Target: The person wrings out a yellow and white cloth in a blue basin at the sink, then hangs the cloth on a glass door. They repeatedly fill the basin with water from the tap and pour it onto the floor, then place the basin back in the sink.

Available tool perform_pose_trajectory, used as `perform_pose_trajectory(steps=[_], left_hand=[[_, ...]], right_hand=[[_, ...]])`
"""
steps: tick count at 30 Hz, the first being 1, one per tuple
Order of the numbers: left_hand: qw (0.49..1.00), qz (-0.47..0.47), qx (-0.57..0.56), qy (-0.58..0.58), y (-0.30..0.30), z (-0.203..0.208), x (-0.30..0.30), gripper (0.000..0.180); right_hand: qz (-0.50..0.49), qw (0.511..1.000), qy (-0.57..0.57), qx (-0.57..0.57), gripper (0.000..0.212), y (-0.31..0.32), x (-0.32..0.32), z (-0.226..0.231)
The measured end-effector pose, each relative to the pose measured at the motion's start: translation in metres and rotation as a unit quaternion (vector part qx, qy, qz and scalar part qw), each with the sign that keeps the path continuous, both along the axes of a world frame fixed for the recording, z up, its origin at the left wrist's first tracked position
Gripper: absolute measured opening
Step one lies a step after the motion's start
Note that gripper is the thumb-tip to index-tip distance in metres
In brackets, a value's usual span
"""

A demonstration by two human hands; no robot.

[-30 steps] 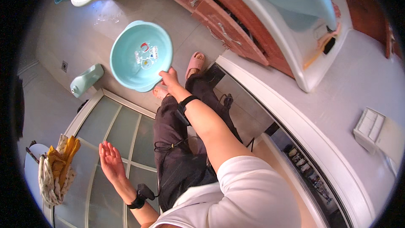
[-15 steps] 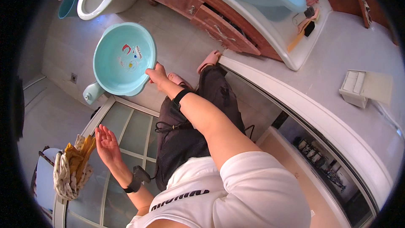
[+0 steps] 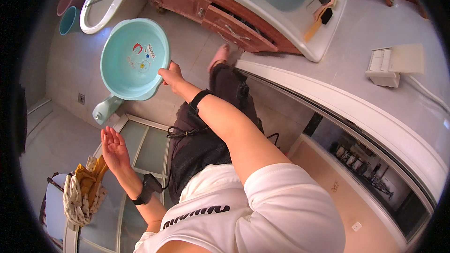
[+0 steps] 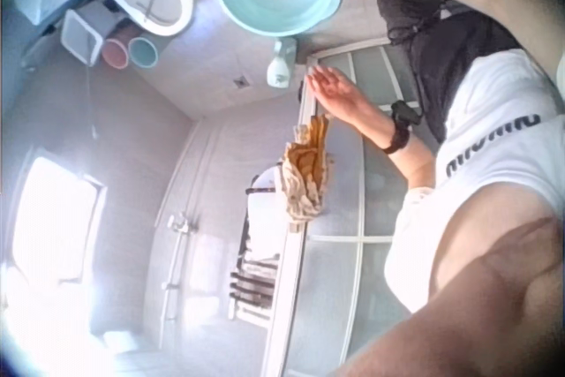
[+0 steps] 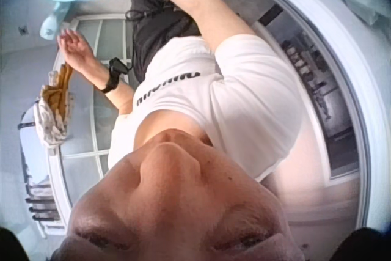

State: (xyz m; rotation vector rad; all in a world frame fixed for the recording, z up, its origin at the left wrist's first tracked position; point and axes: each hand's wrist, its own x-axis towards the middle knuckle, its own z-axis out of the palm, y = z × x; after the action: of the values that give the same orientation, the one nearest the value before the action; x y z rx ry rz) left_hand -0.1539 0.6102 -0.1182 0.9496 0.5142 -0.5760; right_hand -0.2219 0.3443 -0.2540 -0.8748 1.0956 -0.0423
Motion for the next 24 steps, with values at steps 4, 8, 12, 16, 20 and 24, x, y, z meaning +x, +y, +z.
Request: perform_pose_trajectory(steps=[4, 8, 12, 16, 20, 24], left_hand=[[0.999, 0.021, 0.040, -0.017, 0.010, 0.001, 0.004, 0.034], [0.998, 0.034, 0.043, -0.026, 0.007, 0.004, 0.009, 0.034], [0.999, 0.002, 0.015, -0.029, -0.014, 0.000, 0.014, 0.034], [0.999, -0.008, 0.006, -0.035, -0.015, 0.003, 0.012, 0.034], [0.998, 0.033, 0.029, -0.036, 0.005, 0.005, 0.013, 0.033], [0.997, 0.049, 0.014, -0.050, 0.013, 0.007, 0.019, 0.033]], right_hand=[[0.006, 1.000, -0.011, -0.009, 0.029, -0.003, 0.002, 0.008], [0.011, 1.000, -0.018, -0.001, 0.031, -0.001, 0.005, 0.012], [0.016, 1.000, -0.023, 0.005, 0.033, 0.003, 0.007, 0.016], [0.014, 0.999, -0.038, -0.028, 0.028, 0.004, 0.009, 0.023], [0.047, 0.998, -0.026, -0.031, 0.029, 0.002, 0.014, 0.029], [0.071, 0.997, -0.020, -0.034, 0.032, 0.004, 0.018, 0.030]])
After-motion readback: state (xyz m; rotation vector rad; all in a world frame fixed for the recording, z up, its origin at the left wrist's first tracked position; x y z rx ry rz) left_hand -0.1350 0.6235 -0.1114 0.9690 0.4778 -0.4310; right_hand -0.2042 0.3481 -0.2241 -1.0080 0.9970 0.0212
